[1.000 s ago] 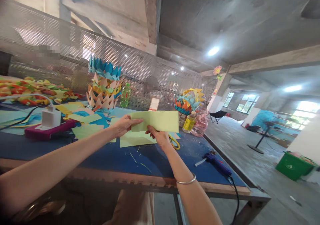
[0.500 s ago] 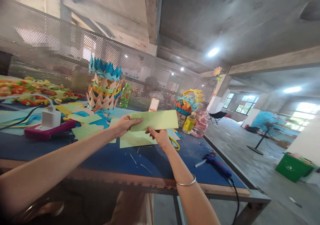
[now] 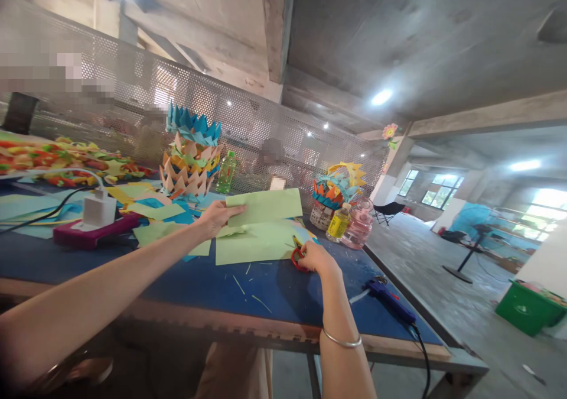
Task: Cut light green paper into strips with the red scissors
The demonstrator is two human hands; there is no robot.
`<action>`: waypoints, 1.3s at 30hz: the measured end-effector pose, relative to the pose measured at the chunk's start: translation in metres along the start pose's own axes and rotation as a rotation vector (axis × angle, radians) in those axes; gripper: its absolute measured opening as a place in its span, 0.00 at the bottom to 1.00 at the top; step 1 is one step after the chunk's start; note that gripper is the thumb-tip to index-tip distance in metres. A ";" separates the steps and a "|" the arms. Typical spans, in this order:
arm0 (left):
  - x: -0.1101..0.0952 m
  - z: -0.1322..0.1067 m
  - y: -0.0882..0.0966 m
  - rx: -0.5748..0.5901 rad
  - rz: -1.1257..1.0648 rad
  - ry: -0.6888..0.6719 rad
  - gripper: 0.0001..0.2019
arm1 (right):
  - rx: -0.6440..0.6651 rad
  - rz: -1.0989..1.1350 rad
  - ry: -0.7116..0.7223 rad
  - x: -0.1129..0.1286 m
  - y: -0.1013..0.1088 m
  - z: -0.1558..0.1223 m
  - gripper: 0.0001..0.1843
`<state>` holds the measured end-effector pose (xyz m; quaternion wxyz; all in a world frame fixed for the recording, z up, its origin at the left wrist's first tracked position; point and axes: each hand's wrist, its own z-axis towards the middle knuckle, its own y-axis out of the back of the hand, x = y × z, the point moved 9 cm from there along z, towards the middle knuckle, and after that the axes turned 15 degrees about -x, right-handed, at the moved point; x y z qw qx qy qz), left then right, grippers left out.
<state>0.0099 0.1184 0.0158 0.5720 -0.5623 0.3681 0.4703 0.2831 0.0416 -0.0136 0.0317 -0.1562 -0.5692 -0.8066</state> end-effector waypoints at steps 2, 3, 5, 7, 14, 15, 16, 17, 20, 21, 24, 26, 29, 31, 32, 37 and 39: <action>-0.001 0.001 0.001 -0.012 -0.002 0.004 0.16 | -0.022 -0.044 -0.024 -0.003 0.000 0.000 0.18; -0.001 0.001 0.002 -0.018 -0.003 0.005 0.16 | -0.036 -0.074 -0.038 -0.004 0.000 0.001 0.18; -0.002 0.001 0.004 -0.034 -0.003 0.006 0.17 | -0.059 -0.128 -0.059 -0.006 0.002 0.001 0.18; -0.003 0.001 0.004 -0.041 -0.010 0.006 0.16 | -0.074 -0.153 -0.065 -0.006 0.002 0.002 0.18; -0.004 0.008 0.010 -0.108 -0.098 0.029 0.14 | -0.183 0.015 -0.045 0.018 0.014 0.002 0.21; -0.006 0.008 0.012 -0.126 -0.123 0.037 0.13 | -0.184 0.116 -0.043 0.025 0.013 0.001 0.20; -0.008 0.008 0.013 -0.139 -0.151 0.048 0.12 | -0.172 0.236 -0.038 0.033 0.011 0.001 0.21; -0.010 0.007 0.014 -0.150 -0.180 0.061 0.10 | -0.141 0.370 -0.025 0.042 0.007 -0.001 0.23; -0.016 0.004 0.016 -0.163 -0.244 0.103 0.09 | 0.017 0.744 0.041 0.071 -0.010 -0.007 0.30; -0.018 0.004 0.016 -0.163 -0.256 0.111 0.09 | 0.065 0.827 0.062 0.079 -0.015 -0.009 0.29; -0.022 0.004 0.016 -0.144 -0.279 0.117 0.10 | 0.137 0.933 0.079 0.089 -0.024 -0.015 0.25; -0.023 0.006 0.016 -0.137 -0.293 0.111 0.11 | 0.146 0.973 0.077 0.091 -0.023 -0.018 0.27; -0.023 0.008 0.016 -0.129 -0.309 0.099 0.11 | 0.139 1.053 0.090 0.095 -0.016 -0.021 0.28; -0.024 0.008 0.016 -0.125 -0.314 0.093 0.10 | 0.135 1.099 0.081 0.096 -0.011 -0.023 0.27; -0.024 0.007 0.015 -0.125 -0.316 0.092 0.09 | 0.145 1.114 0.075 0.097 -0.010 -0.025 0.26; -0.023 0.006 0.015 -0.142 -0.300 0.070 0.09 | 0.230 1.130 0.110 0.108 -0.009 -0.031 0.28; -0.020 0.006 0.014 -0.143 -0.280 0.067 0.11 | 0.219 1.141 0.130 0.110 -0.009 -0.031 0.28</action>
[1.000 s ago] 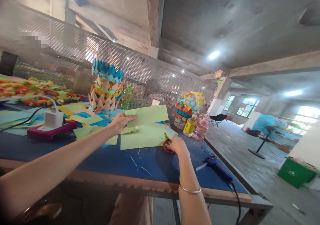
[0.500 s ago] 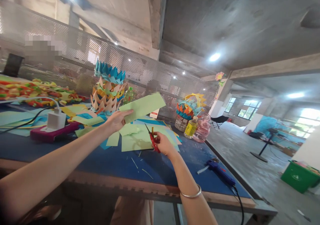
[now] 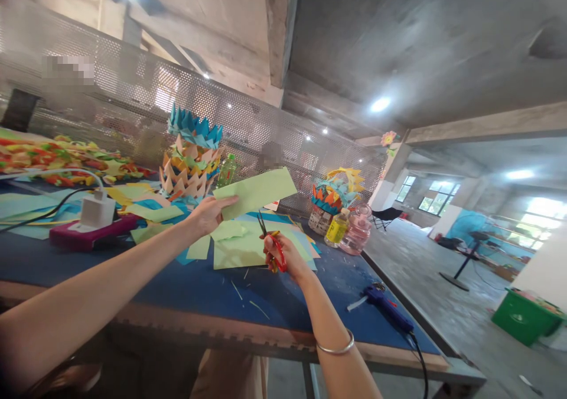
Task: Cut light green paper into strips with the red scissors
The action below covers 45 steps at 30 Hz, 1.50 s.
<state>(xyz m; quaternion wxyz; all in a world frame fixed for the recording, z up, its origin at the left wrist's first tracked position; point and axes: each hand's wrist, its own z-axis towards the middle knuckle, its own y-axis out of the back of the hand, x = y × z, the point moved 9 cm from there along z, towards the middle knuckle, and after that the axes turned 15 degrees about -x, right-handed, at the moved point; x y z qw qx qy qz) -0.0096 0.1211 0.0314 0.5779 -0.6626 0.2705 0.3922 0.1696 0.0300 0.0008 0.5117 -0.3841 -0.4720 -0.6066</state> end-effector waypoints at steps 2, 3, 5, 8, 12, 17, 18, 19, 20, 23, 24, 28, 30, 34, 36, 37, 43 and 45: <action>0.003 -0.001 -0.001 0.008 0.015 0.002 0.11 | -0.023 -0.005 0.029 0.001 0.001 0.002 0.28; 0.005 -0.001 -0.002 0.015 0.019 0.003 0.10 | -0.039 -0.013 0.046 0.001 0.001 0.003 0.28; 0.008 -0.004 -0.005 0.047 0.027 0.006 0.09 | -0.055 -0.033 0.069 0.002 0.002 0.004 0.28; 0.013 -0.012 -0.010 0.090 0.035 0.028 0.11 | -0.067 -0.057 0.086 0.003 0.002 0.004 0.27; 0.019 -0.021 -0.014 0.118 0.035 0.066 0.15 | -0.106 -0.101 0.113 0.005 0.004 0.004 0.26; 0.023 -0.025 -0.016 0.142 0.054 0.073 0.16 | -0.142 -0.135 0.133 0.005 0.007 0.004 0.26; 0.024 -0.024 -0.016 0.145 0.053 0.075 0.17 | -0.145 -0.141 0.131 0.005 0.007 0.004 0.27; 0.025 -0.024 -0.016 0.148 0.048 0.076 0.17 | -0.147 -0.147 0.128 0.005 0.007 0.004 0.27; 0.025 -0.024 -0.017 0.152 0.042 0.076 0.17 | -0.148 -0.151 0.124 0.004 0.007 0.004 0.27; 0.027 -0.023 -0.018 0.161 0.030 0.077 0.17 | -0.151 -0.150 0.119 0.004 0.006 0.004 0.27; 0.027 -0.023 -0.018 0.161 0.029 0.076 0.17 | -0.150 -0.147 0.120 0.005 0.006 0.004 0.27; 0.027 -0.022 -0.017 0.149 0.024 0.071 0.15 | -0.154 -0.133 0.119 0.005 0.006 0.003 0.27; 0.026 -0.022 -0.017 0.144 0.022 0.071 0.15 | -0.149 -0.128 0.120 0.005 0.005 0.003 0.26; 0.026 -0.024 -0.017 0.148 0.024 0.070 0.14 | -0.151 -0.124 0.121 0.004 0.006 0.004 0.25; 0.025 -0.024 -0.017 0.149 0.025 0.070 0.14 | -0.155 -0.121 0.111 0.002 0.007 0.005 0.24; 0.025 -0.025 -0.017 0.149 0.028 0.072 0.14 | -0.156 -0.117 0.105 0.001 0.007 0.005 0.24; 0.026 -0.024 -0.018 0.161 0.034 0.077 0.14 | -0.154 -0.104 0.093 0.001 0.006 0.005 0.24; 0.027 -0.023 -0.018 0.169 0.034 0.081 0.14 | -0.151 -0.107 0.094 0.001 0.005 0.005 0.23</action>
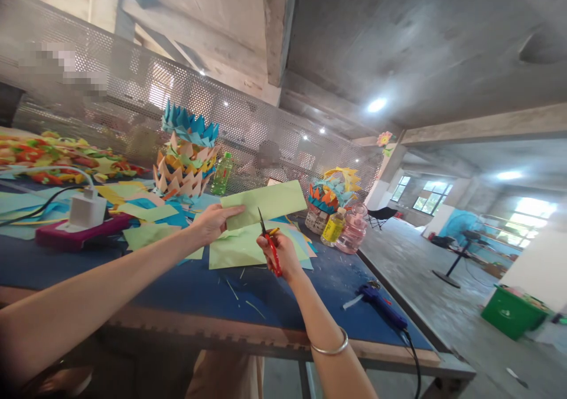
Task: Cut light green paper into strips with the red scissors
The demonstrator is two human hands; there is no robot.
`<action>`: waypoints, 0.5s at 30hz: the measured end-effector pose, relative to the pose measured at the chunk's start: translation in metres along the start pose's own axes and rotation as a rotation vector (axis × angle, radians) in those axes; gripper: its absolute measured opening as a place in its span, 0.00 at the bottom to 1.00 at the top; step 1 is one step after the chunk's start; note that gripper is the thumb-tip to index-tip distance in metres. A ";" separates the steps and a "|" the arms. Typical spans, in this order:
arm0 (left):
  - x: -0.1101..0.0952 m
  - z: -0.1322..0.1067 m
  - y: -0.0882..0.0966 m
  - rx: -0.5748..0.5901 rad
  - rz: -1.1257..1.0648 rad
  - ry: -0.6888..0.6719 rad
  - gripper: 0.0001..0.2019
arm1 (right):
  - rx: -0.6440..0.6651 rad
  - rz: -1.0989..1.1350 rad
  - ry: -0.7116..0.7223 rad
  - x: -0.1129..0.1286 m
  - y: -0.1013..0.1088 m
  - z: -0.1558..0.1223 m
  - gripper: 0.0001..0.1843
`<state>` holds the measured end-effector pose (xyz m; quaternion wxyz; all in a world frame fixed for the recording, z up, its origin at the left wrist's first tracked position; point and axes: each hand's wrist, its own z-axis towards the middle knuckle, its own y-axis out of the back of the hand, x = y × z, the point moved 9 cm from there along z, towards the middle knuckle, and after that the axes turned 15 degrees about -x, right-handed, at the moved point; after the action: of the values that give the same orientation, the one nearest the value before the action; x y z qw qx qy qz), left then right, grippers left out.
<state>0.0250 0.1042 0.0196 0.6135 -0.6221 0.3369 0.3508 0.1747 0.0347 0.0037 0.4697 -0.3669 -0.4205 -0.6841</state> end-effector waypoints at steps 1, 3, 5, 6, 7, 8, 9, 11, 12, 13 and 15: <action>0.000 0.000 0.000 0.004 0.000 0.000 0.14 | -0.003 -0.003 -0.001 0.000 0.000 0.000 0.23; 0.000 0.001 0.000 0.007 -0.002 -0.006 0.14 | -0.010 -0.011 -0.004 -0.002 0.001 0.000 0.22; -0.001 0.001 0.000 0.003 -0.003 -0.014 0.15 | -0.019 -0.015 -0.009 -0.003 0.001 0.001 0.22; -0.001 0.001 0.000 0.001 -0.001 -0.015 0.15 | -0.022 -0.015 -0.013 -0.004 0.001 0.000 0.22; -0.001 0.002 0.000 -0.002 0.002 -0.015 0.15 | -0.025 -0.012 -0.017 -0.004 0.001 0.000 0.22; -0.001 0.002 0.000 -0.005 0.007 -0.015 0.15 | -0.029 -0.007 -0.020 -0.004 0.001 0.000 0.22; -0.001 0.002 0.000 -0.007 0.012 -0.016 0.16 | -0.034 -0.002 -0.023 -0.003 0.001 0.000 0.22; 0.000 0.003 0.001 -0.006 0.018 -0.020 0.16 | -0.040 0.004 -0.030 -0.003 0.001 -0.001 0.21; 0.000 0.003 0.001 -0.004 0.018 -0.023 0.16 | -0.043 0.003 -0.033 -0.002 0.001 -0.001 0.21; 0.000 0.003 0.001 -0.002 0.017 -0.025 0.16 | -0.044 -0.002 -0.038 -0.002 0.001 -0.001 0.21; 0.000 0.003 0.001 -0.002 0.015 -0.024 0.15 | -0.048 -0.015 -0.055 -0.003 0.000 -0.001 0.22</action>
<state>0.0237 0.1074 0.0191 0.6143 -0.6159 0.3338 0.3631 0.1758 0.0342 0.0009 0.4439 -0.3934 -0.4194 -0.6872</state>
